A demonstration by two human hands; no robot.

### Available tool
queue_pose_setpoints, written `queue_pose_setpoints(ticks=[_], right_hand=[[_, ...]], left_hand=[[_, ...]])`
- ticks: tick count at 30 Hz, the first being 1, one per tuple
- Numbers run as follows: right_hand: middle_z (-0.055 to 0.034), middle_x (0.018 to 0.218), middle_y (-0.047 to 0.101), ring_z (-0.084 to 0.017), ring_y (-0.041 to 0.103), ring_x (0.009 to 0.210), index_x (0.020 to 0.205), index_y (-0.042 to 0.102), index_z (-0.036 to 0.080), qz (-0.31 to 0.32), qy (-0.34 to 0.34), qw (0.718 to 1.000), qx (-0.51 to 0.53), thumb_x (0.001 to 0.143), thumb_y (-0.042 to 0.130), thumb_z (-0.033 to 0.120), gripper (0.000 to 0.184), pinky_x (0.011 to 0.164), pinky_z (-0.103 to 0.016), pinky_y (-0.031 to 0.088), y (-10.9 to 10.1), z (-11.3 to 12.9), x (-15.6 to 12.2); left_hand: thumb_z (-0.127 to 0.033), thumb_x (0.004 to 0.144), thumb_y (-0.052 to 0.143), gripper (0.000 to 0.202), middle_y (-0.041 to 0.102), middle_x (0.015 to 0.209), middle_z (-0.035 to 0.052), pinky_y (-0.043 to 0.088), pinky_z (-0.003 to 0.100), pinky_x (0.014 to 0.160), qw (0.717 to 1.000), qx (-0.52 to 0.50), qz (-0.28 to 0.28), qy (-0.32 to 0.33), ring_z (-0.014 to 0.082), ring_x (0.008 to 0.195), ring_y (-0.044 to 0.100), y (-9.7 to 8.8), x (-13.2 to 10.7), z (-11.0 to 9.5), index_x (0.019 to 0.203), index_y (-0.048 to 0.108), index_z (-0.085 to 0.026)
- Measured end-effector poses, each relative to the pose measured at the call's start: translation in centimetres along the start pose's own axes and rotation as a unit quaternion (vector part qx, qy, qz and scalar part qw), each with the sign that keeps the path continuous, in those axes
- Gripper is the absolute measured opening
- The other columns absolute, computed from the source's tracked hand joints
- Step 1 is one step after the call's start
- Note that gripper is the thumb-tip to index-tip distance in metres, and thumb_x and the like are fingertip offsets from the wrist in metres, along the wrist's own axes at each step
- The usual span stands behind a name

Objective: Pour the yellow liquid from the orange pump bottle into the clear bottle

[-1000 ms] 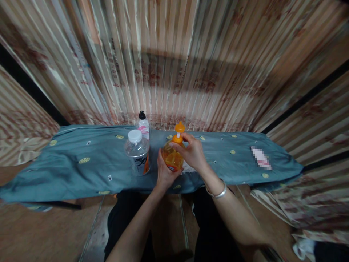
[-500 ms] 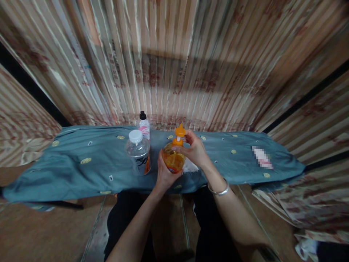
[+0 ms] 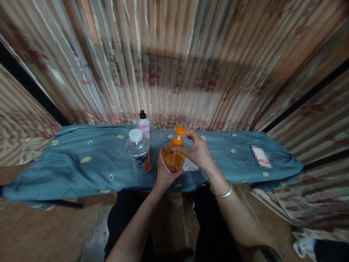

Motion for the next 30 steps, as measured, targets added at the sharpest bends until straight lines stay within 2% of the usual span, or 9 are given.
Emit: queue_pose_setpoints(ticks=[3, 6, 9, 13, 16, 20, 23, 26, 30], right_hand=[[-0.0059, 0.114, 0.083, -0.031, 0.077, 0.112, 0.099, 0.072, 0.027, 0.053, -0.025, 0.998, 0.02, 0.083, 0.085, 0.071, 0.049, 0.11, -0.049, 0.057, 0.03, -0.05, -0.16], [-0.0064, 0.12, 0.083, -0.03, 0.076, 0.12, 0.113, 0.075, 0.028, 0.124, -0.04, 0.989, 0.072, 0.092, 0.076, 0.072, 0.048, 0.112, -0.047, 0.057, 0.04, 0.03, -0.32], [-0.008, 0.129, 0.081, -0.032, 0.075, 0.124, 0.125, 0.072, 0.028, 0.073, -0.035, 0.996, 0.022, 0.083, 0.088, 0.066, 0.059, 0.112, -0.048, 0.057, -0.03, 0.36, -0.48], [-0.0087, 0.127, 0.081, -0.035, 0.075, 0.123, 0.104, 0.071, 0.027, 0.001, -0.033, 0.998, -0.049, 0.073, 0.097, 0.058, 0.051, 0.111, -0.05, 0.058, 0.11, 0.84, -0.49], [-0.0066, 0.122, 0.082, -0.032, 0.075, 0.122, 0.098, 0.072, 0.028, 0.06, -0.042, 0.997, 0.013, 0.085, 0.086, 0.063, 0.04, 0.114, -0.048, 0.057, 0.36, 0.75, -0.33], [-0.0055, 0.122, 0.082, -0.029, 0.076, 0.12, 0.113, 0.075, 0.028, 0.156, -0.014, 0.98, 0.121, 0.088, 0.079, 0.074, 0.053, 0.114, -0.045, 0.058, 0.67, 0.53, -0.4], [-0.0078, 0.124, 0.08, -0.032, 0.075, 0.119, 0.121, 0.072, 0.027, 0.08, -0.005, 0.995, 0.053, 0.076, 0.092, 0.067, 0.063, 0.113, -0.048, 0.057, 0.63, 0.71, -0.53], [-0.0071, 0.121, 0.08, -0.033, 0.075, 0.115, 0.106, 0.071, 0.027, -0.002, -0.002, 1.0, -0.021, 0.072, 0.096, 0.057, 0.052, 0.11, -0.05, 0.058, 0.55, 0.92, -0.59], [-0.0048, 0.115, 0.082, -0.03, 0.076, 0.115, 0.1, 0.073, 0.028, 0.061, -0.023, 0.996, 0.053, 0.085, 0.085, 0.06, 0.037, 0.11, -0.047, 0.059, 0.64, 0.69, -0.43]], left_hand=[[-0.058, 0.092, 0.081, 0.095, 0.05, 0.169, 0.019, 0.046, 0.073, 0.122, 1.0, -0.004, 0.0, 0.005, 0.044, 0.151, 0.054, -0.03, 0.03, 0.02, 0.17, 0.037, -0.028], [-0.058, 0.091, 0.082, 0.096, 0.049, 0.169, 0.0193, 0.046, 0.073, 0.123, 1.0, -0.003, -0.002, 0.004, 0.0441, 0.151, 0.054, 0.01, 0.08, 0.0, 0.17, 0.036, -0.027], [-0.057, 0.092, 0.082, 0.096, 0.05, 0.169, 0.0195, 0.046, 0.073, 0.123, 1.0, -0.001, 0.0, 0.001, 0.0438, 0.151, 0.055, 0.09, 0.03, 0.06, 0.17, 0.036, -0.027], [-0.058, 0.093, 0.081, 0.093, 0.05, 0.168, 0.0191, 0.046, 0.073, 0.122, 1.0, 0.003, -0.001, -0.002, 0.0437, 0.15, 0.055, 0.09, -0.09, 0.26, 0.17, 0.037, -0.027], [-0.058, 0.092, 0.081, 0.094, 0.05, 0.169, 0.0192, 0.045, 0.074, 0.123, 1.0, 0.005, -0.001, -0.001, 0.0441, 0.152, 0.054, 0.05, -0.11, 0.3, 0.169, 0.038, -0.027], [-0.057, 0.093, 0.081, 0.092, 0.049, 0.17, 0.0189, 0.045, 0.074, 0.124, 1.0, 0.006, -0.002, 0.001, 0.0439, 0.152, 0.053, 0.06, -0.1, 0.23, 0.17, 0.038, -0.027], [-0.057, 0.094, 0.08, 0.091, 0.048, 0.17, 0.0188, 0.045, 0.074, 0.123, 1.0, 0.006, -0.005, -0.001, 0.0439, 0.152, 0.053, 0.16, -0.12, 0.24, 0.17, 0.038, -0.027], [-0.056, 0.094, 0.079, 0.09, 0.048, 0.171, 0.0188, 0.046, 0.073, 0.123, 1.0, 0.005, -0.005, -0.003, 0.0439, 0.152, 0.053, 0.25, -0.13, 0.31, 0.169, 0.039, -0.028], [-0.057, 0.093, 0.081, 0.092, 0.048, 0.171, 0.0189, 0.045, 0.074, 0.124, 1.0, 0.002, -0.003, -0.003, 0.0441, 0.153, 0.053, 0.19, -0.14, 0.34, 0.169, 0.039, -0.027]])
Point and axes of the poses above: each hand's wrist, its own x-axis towards the middle knuckle, its own y-axis out of the palm, z = x × y, the point moved 2 cm from there along x, towards the middle knuckle
